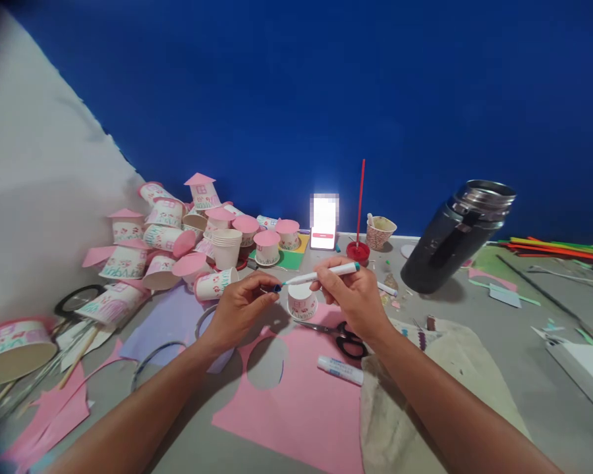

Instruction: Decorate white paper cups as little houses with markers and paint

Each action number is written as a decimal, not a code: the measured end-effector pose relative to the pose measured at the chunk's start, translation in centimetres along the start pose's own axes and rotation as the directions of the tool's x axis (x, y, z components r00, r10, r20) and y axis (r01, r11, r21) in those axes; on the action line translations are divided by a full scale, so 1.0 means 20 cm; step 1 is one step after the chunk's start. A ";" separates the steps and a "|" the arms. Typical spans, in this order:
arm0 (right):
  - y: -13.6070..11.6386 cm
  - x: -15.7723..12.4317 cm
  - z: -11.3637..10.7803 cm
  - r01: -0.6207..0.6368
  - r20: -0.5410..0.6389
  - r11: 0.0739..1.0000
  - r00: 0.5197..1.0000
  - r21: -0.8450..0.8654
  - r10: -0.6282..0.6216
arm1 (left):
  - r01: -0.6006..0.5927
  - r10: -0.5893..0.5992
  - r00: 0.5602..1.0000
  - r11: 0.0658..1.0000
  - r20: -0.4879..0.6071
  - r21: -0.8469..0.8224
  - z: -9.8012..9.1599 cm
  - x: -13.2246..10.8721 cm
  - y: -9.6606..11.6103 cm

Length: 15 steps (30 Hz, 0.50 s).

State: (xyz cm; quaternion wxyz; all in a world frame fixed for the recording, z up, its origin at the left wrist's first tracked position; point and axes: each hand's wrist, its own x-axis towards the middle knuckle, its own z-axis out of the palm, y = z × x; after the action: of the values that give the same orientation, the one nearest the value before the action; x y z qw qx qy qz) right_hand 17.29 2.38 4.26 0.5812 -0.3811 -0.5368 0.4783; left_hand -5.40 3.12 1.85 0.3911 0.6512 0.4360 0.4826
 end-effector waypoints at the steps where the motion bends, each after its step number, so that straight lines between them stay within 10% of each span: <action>1: -0.01 -0.01 0.01 0.021 0.011 0.999 1.000 -0.040 -0.021 | -0.008 0.008 1.000 1.000 -0.001 -0.007 0.00 0.00 0.01; 15: -0.01 -0.04 0.00 0.084 0.072 0.958 0.995 -0.273 -0.067 | -0.144 0.135 0.988 0.978 0.073 0.148 0.02 -0.05 0.02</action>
State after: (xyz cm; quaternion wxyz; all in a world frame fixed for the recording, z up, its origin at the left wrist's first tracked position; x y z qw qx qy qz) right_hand 17.26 1.48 4.31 0.5235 -0.4225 -0.6300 0.3879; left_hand -5.04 2.07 1.79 0.3186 0.7231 0.4124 0.4534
